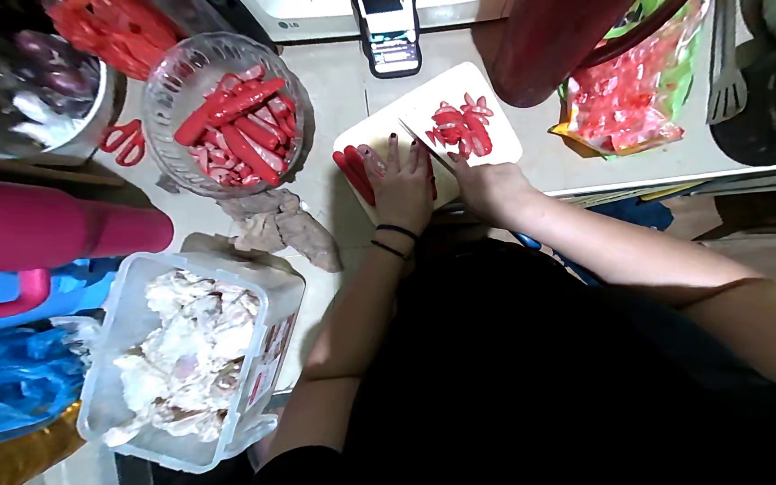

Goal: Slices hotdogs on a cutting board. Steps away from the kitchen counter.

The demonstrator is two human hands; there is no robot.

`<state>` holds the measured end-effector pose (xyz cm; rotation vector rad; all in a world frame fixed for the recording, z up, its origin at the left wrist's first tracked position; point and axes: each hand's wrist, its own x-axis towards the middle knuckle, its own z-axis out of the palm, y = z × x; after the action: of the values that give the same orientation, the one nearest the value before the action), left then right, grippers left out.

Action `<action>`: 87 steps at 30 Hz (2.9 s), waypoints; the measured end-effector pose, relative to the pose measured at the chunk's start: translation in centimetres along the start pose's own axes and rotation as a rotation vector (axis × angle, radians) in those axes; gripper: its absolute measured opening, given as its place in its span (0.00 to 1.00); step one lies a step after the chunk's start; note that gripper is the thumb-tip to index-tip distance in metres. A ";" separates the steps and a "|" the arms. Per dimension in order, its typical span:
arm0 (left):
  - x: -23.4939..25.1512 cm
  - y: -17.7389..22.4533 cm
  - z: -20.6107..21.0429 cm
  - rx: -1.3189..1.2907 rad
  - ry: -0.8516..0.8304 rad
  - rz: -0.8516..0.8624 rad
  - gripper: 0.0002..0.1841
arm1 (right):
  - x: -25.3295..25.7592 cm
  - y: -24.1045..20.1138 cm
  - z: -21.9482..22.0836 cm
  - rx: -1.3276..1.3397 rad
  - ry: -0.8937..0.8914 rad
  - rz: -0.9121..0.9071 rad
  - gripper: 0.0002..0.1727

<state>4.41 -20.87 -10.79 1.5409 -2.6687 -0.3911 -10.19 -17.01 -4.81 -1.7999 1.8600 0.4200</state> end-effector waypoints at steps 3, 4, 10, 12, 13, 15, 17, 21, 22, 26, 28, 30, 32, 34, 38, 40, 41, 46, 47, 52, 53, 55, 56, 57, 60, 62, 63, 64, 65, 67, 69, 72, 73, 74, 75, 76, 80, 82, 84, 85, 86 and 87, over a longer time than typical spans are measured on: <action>0.0 0.0 0.2 0.001 0.003 -0.004 0.26 | 0.0 -0.2 -0.1 -0.007 -0.032 -0.003 0.20; 0.0 0.0 0.2 -0.005 -0.002 -0.005 0.26 | 0.1 -0.3 -0.2 -0.012 -0.033 -0.011 0.18; -0.2 0.1 0.1 -0.017 0.032 -0.010 0.25 | 1.4 -1.4 -0.4 -0.091 -0.063 -0.004 0.18; -0.3 0.3 0.3 0.020 0.052 -0.021 0.25 | 1.2 -1.3 -0.1 -0.078 -0.064 -0.003 0.18; -0.4 0.5 0.3 0.033 0.057 -0.025 0.24 | 0.9 -0.9 0.1 -0.037 -0.055 0.001 0.19; -0.5 0.7 0.3 0.048 0.061 -0.041 0.24 | 0.2 -0.1 0.8 0.032 -0.027 -0.003 0.19; -0.5 0.8 0.3 0.037 0.059 -0.046 0.24 | -0.2 0.7 1.3 0.030 -0.003 -0.014 0.17; -0.5 0.4 0.5 -0.003 0.058 -0.027 0.24 | -0.3 0.8 0.8 0.028 -0.007 0.039 0.17; -0.5 0.3 0.6 -0.007 0.067 -0.017 0.24 | -0.3 0.8 0.6 0.038 0.010 0.025 0.19; -0.7 0.2 0.7 0.023 0.079 -0.009 0.23 | -0.7 0.6 1.3 0.064 0.075 -0.053 0.18; -0.7 0.3 0.7 0.025 0.088 -0.009 0.23 | -0.8 0.5 1.1 0.056 0.051 -0.066 0.15; -0.6 0.4 0.8 0.019 0.093 -0.014 0.23 | -0.4 0.3 0.7 0.050 0.000 -0.049 0.14; -0.6 0.5 0.7 0.017 0.071 -0.027 0.23 | 0.3 -0.1 0.4 0.035 -0.036 -0.021 0.13; -0.7 0.6 0.6 0.019 0.052 -0.037 0.23 | 1.1 -0.6 0.4 0.017 -0.060 0.003 0.14; -1.0 0.7 0.8 0.031 0.097 -0.039 0.22 | 0.5 -0.4 1.2 0.052 -0.037 0.006 0.14; -1.1 0.8 1.1 0.027 0.128 -0.048 0.22 | -0.3 0.4 1.7 0.044 -0.035 -0.011 0.15; -1.1 0.8 1.3 0.032 0.144 -0.053 0.22 | -0.6 0.7 1.7 0.021 -0.060 -0.006 0.17; -1.2 1.1 1.6 0.046 0.180 -0.073 0.22 | -1.1 0.9 1.3 -0.005 -0.044 0.011 0.16; -1.2 1.1 1.6 0.051 0.183 -0.076 0.21 | -1.3 0.8 1.3 0.015 -0.026 -0.007 0.15; -1.3 1.1 1.3 0.074 0.172 -0.076 0.21 | -1.5 0.4 1.0 0.018 -0.034 -0.037 0.13; -1.5 1.1 1.1 0.071 0.161 -0.060 0.21 | -1.6 0.4 1.0 0.017 -0.038 -0.041 0.13; -2.1 1.1 1.0 0.078 0.171 -0.023 0.21 | -1.7 0.3 1.0 0.016 -0.046 -0.038 0.14; -2.1 1.1 1.2 0.072 0.194 -0.019 0.20 | -1.7 0.2 1.0 0.020 -0.055 -0.029 0.16; -1.9 1.0 1.5 0.067 0.223 -0.021 0.20 | -1.5 0.2 0.9 0.025 -0.055 -0.024 0.17; -1.7 0.9 1.7 0.039 0.212 -0.030 0.20 | -0.3 0.1 1.2 0.056 -0.026 -0.040 0.14; -2.1 1.0 1.6 0.010 0.166 -0.029 0.22 | 0.3 -0.3 1.2 0.089 -0.038 -0.026 0.14; -2.4 1.0 1.5 0.001 0.140 -0.026 0.24 | 0.4 -0.6 1.2 0.098 -0.039 -0.016 0.14; -2.8 1.0 1.4 -0.009 0.116 -0.022 0.25 | 0.5 -0.7 1.1 0.097 -0.046 -0.004 0.14; -3.1 1.0 1.3 -0.016 0.106 -0.012 0.25 | 0.5 -0.8 1.0 0.095 -0.053 0.007 0.15; -3.5 0.8 1.3 -0.012 0.117 0.025 0.25 | 0.5 -0.7 1.3 0.089 -0.039 0.007 0.15; -3.6 0.6 1.3 0.018 0.127 0.051 0.24 | 0.2 -0.2 2.0 0.102 0.013 -0.025 0.13; -3.7 0.4 1.5 0.053 0.164 0.077 0.23 | -0.7 0.8 2.6 0.070 0.012 -0.050 0.17; -3.7 0.4 1.6 0.050 0.182 0.084 0.22 | -0.8 1.0 2.5 0.048 -0.013 -0.037 0.22; -3.7 0.4 1.6 0.049 0.186 0.089 0.22 | -0.8 1.0 2.2 0.027 -0.043 -0.015 0.24; -3.8 0.4 1.5 0.049 0.175 0.093 0.22 | -0.9 1.0 2.0 0.012 -0.056 -0.001 0.24; -3.8 0.4 1.4 0.052 0.163 0.093 0.23 | -1.0 1.0 1.9 0.005 -0.051 0.002 0.23; -4.0 0.5 1.0 0.064 0.151 0.094 0.24 | -1.7 0.4 1.7 0.024 -0.018 -0.039 0.17; -4.2 0.5 0.8 0.063 0.156 0.100 0.25 | -1.7 0.3 1.6 0.016 -0.041 -0.041 0.17; -4.3 0.5 0.6 0.057 0.147 0.102 0.26 | -1.4 0.2 1.4 0.021 -0.049 -0.050 0.16; -4.4 0.5 0.6 0.047 0.140 0.104 0.26 | -1.3 0.3 1.4 0.037 -0.042 -0.062 0.14; -4.4 0.6 0.5 0.041 0.130 0.104 0.26 | -1.0 0.3 1.4 0.056 -0.029 -0.076 0.13; -4.5 0.5 0.4 0.035 0.121 0.104 0.26 | -0.6 0.4 1.6 0.075 -0.003 -0.093 0.13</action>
<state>6.15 -16.69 -10.68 1.3794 -2.6611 -0.2392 -10.31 -15.55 -5.85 -1.8262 1.7581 0.3143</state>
